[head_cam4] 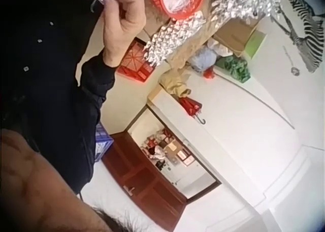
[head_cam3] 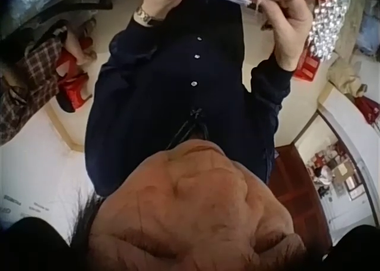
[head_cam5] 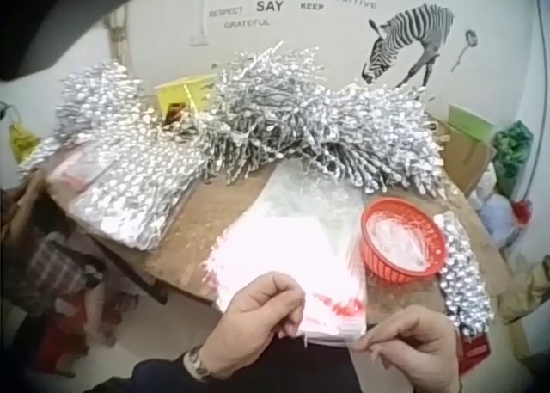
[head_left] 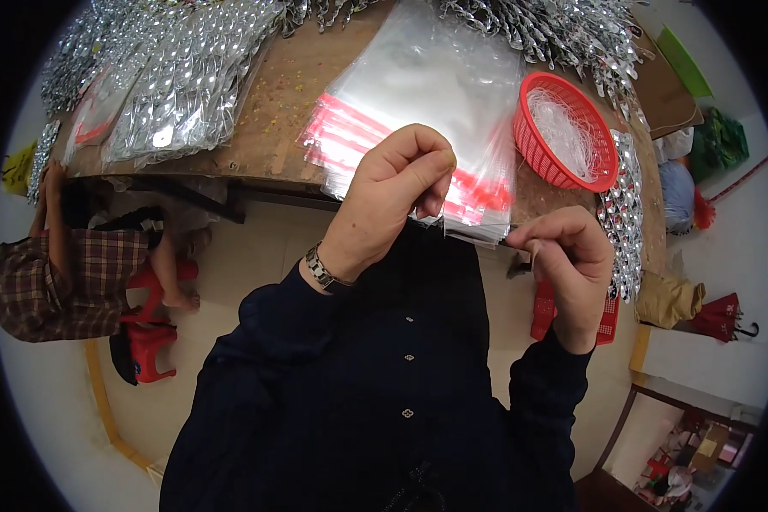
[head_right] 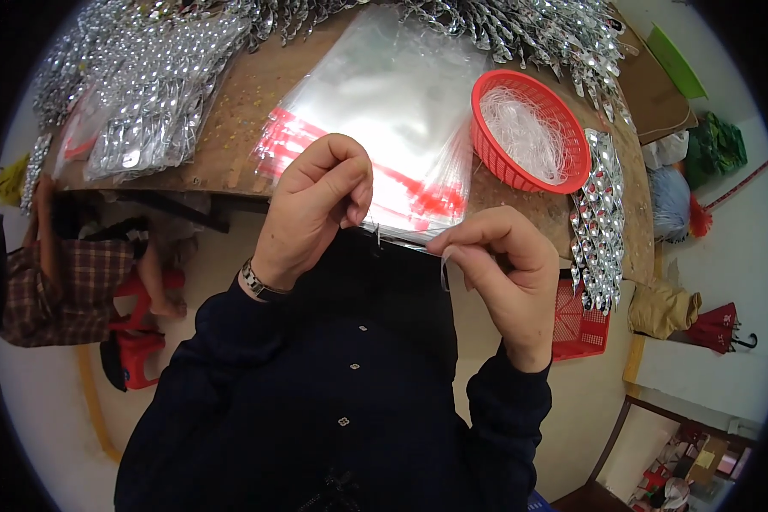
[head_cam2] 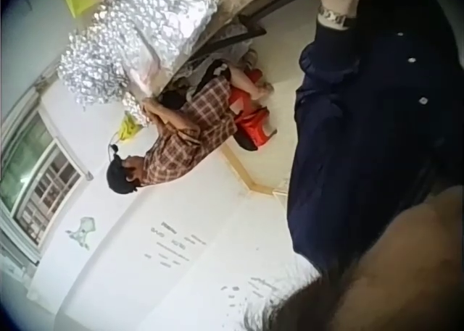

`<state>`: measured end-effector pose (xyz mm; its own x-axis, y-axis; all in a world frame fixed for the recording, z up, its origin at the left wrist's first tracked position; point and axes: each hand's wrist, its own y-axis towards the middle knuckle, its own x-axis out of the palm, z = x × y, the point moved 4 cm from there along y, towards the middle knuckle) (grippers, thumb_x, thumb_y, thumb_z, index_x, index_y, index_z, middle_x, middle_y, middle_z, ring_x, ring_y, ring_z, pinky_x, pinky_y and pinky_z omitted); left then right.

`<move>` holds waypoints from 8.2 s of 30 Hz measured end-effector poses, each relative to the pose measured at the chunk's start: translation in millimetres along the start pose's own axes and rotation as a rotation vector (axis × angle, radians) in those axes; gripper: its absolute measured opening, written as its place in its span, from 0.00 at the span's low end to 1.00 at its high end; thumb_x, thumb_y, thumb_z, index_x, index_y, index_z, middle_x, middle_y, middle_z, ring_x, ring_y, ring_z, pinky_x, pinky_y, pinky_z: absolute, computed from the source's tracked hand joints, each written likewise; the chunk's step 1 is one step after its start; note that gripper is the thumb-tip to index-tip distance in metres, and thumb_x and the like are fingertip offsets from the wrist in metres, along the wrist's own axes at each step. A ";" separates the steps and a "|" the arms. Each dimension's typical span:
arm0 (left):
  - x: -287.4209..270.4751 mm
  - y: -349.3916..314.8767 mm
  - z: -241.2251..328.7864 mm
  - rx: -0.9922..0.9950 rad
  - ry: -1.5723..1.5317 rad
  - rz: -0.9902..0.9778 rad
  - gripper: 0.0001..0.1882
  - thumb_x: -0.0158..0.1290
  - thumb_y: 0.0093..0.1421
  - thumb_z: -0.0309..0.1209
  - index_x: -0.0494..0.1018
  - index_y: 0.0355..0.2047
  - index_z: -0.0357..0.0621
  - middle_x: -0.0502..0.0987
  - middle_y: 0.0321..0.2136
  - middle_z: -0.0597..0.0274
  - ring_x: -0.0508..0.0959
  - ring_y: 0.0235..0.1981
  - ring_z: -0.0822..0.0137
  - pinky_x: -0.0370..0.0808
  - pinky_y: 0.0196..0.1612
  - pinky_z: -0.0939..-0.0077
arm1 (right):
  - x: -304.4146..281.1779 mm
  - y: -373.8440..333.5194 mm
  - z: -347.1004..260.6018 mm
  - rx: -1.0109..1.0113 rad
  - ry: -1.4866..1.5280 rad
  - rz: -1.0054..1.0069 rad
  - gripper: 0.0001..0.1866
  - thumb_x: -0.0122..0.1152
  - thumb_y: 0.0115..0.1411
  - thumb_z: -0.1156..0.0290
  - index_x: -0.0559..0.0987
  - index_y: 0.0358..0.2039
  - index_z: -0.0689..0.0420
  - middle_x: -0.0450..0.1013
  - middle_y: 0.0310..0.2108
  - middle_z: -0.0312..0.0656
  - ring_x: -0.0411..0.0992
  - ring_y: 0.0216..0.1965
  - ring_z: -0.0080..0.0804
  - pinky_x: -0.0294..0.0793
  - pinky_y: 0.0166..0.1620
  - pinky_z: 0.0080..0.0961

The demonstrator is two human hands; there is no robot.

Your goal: Packaging decorative bells into small plastic bags and sealing them with wire ties.

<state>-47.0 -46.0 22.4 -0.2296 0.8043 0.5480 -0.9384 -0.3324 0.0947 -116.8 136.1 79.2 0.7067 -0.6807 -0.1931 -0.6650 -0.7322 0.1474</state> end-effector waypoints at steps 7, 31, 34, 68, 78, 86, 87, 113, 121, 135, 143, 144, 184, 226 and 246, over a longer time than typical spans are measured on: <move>7.8 -3.7 1.2 -0.057 0.021 -0.010 0.04 0.45 0.65 0.26 0.68 0.38 0.40 0.68 0.22 0.68 0.67 0.20 0.79 0.62 0.23 0.88 | 11.6 5.1 10.5 0.022 0.124 0.101 0.02 0.53 0.57 0.81 0.73 0.31 0.61 0.74 0.29 0.38 0.61 0.21 0.13 0.59 0.26 0.09; 21.0 -14.4 -9.0 -0.176 0.016 -0.101 0.10 0.49 0.63 0.25 0.67 0.45 0.41 0.72 0.23 0.68 0.69 0.20 0.81 0.62 0.22 0.91 | 33.6 7.5 21.4 -0.177 -0.062 0.199 0.01 0.57 0.60 0.79 0.74 0.31 0.62 0.69 0.28 0.32 0.63 0.26 0.14 0.61 0.29 0.11; 19.1 -14.9 -12.4 -0.180 0.043 -0.116 0.09 0.50 0.62 0.25 0.68 0.43 0.41 0.72 0.24 0.68 0.70 0.21 0.80 0.64 0.23 0.90 | 31.1 8.0 21.4 -0.160 -0.012 0.225 0.02 0.56 0.60 0.78 0.74 0.31 0.62 0.69 0.29 0.32 0.62 0.25 0.14 0.61 0.29 0.12; 6.4 -13.9 -25.6 -0.320 -0.190 0.026 0.06 0.52 0.62 0.28 0.74 0.36 0.39 0.75 0.24 0.66 0.73 0.21 0.78 0.67 0.22 0.88 | 40.8 2.5 28.4 -0.418 -0.192 0.317 0.04 0.60 0.54 0.83 0.76 0.30 0.62 0.73 0.28 0.38 0.69 0.27 0.24 0.68 0.33 0.17; 4.2 -12.7 -27.6 -0.318 -0.165 0.041 0.06 0.52 0.62 0.27 0.75 0.36 0.38 0.76 0.24 0.65 0.73 0.21 0.78 0.68 0.22 0.88 | 47.9 5.5 20.3 -0.559 -0.478 0.188 0.05 0.60 0.54 0.84 0.76 0.31 0.62 0.74 0.29 0.43 0.73 0.30 0.31 0.71 0.35 0.22; 5.6 -11.7 -26.6 -0.290 -0.153 0.045 0.06 0.53 0.62 0.27 0.75 0.36 0.39 0.75 0.24 0.66 0.73 0.21 0.78 0.68 0.23 0.88 | 46.8 4.8 22.3 -0.545 -0.482 0.225 0.08 0.63 0.49 0.83 0.77 0.31 0.59 0.75 0.28 0.42 0.74 0.29 0.38 0.71 0.33 0.27; 6.8 -11.4 -26.5 -0.287 -0.148 0.045 0.06 0.53 0.62 0.27 0.75 0.36 0.39 0.75 0.23 0.66 0.73 0.21 0.78 0.68 0.23 0.88 | 46.1 4.3 22.2 -0.547 -0.480 0.228 0.08 0.63 0.49 0.83 0.77 0.30 0.59 0.75 0.28 0.42 0.74 0.29 0.38 0.71 0.32 0.27; 3.2 -14.4 -24.4 -0.205 -0.024 0.081 0.05 0.53 0.62 0.28 0.75 0.36 0.40 0.73 0.23 0.69 0.70 0.21 0.80 0.65 0.23 0.88 | 55.2 1.1 30.0 -0.505 -0.503 0.201 0.07 0.64 0.48 0.81 0.76 0.29 0.58 0.73 0.25 0.41 0.72 0.26 0.38 0.68 0.30 0.28; 3.0 -14.8 -22.4 -0.160 0.047 0.063 0.05 0.52 0.62 0.28 0.75 0.36 0.40 0.73 0.23 0.69 0.70 0.21 0.80 0.64 0.24 0.89 | 54.2 -0.7 25.9 -0.471 -0.514 0.109 0.07 0.63 0.52 0.82 0.76 0.32 0.62 0.73 0.29 0.43 0.73 0.30 0.32 0.71 0.34 0.22; 15.8 -13.2 7.4 0.136 0.483 -0.152 0.03 0.50 0.60 0.22 0.73 0.33 0.35 0.71 0.35 0.64 0.70 0.36 0.75 0.67 0.40 0.82 | 27.3 15.9 -8.2 -0.403 -0.478 0.088 0.14 0.64 0.50 0.82 0.78 0.39 0.60 0.73 0.35 0.41 0.72 0.30 0.30 0.71 0.31 0.21; 20.4 -13.5 14.8 0.184 0.534 -0.226 0.03 0.49 0.60 0.22 0.73 0.33 0.35 0.71 0.35 0.64 0.70 0.36 0.75 0.67 0.40 0.82 | 27.6 21.6 -23.2 -0.439 -0.525 0.024 0.11 0.63 0.50 0.83 0.78 0.35 0.61 0.74 0.30 0.43 0.73 0.29 0.35 0.71 0.31 0.25; 21.4 -13.7 15.0 0.205 0.549 -0.235 0.03 0.49 0.60 0.22 0.73 0.33 0.35 0.71 0.35 0.65 0.70 0.36 0.76 0.67 0.39 0.83 | 27.2 21.8 -23.8 -0.435 -0.533 0.023 0.09 0.62 0.50 0.83 0.78 0.34 0.61 0.74 0.28 0.43 0.73 0.29 0.36 0.71 0.31 0.26; 34.0 -21.7 2.5 -0.062 0.189 -0.201 0.06 0.48 0.65 0.29 0.72 0.36 0.39 0.69 0.22 0.72 0.66 0.20 0.82 0.63 0.23 0.89 | 21.0 15.9 -14.6 -0.218 -0.401 0.006 0.02 0.51 0.62 0.78 0.72 0.32 0.62 0.69 0.26 0.34 0.64 0.23 0.16 0.64 0.27 0.13; 16.9 2.4 -30.1 0.062 0.083 -0.103 0.04 0.49 0.63 0.24 0.73 0.36 0.38 0.74 0.26 0.68 0.73 0.25 0.79 0.71 0.31 0.86 | 13.5 10.7 28.9 -0.017 0.565 0.146 0.03 0.51 0.64 0.74 0.70 0.32 0.58 0.74 0.43 0.48 0.60 0.25 0.16 0.60 0.32 0.14; 13.5 -3.4 -37.9 -0.085 0.205 -0.095 0.07 0.53 0.62 0.29 0.76 0.37 0.38 0.74 0.24 0.71 0.70 0.24 0.82 0.67 0.28 0.88 | 26.6 4.3 9.5 -0.576 -1.037 0.016 0.06 0.60 0.47 0.79 0.74 0.27 0.58 0.75 0.44 0.40 0.72 0.33 0.33 0.67 0.38 0.28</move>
<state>-56.7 -15.3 -2.0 -0.1788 0.9159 0.3594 -0.9746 -0.2149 0.0629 -103.1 115.1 65.5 -0.0105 -0.5391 -0.8422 -0.2775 -0.8076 0.5204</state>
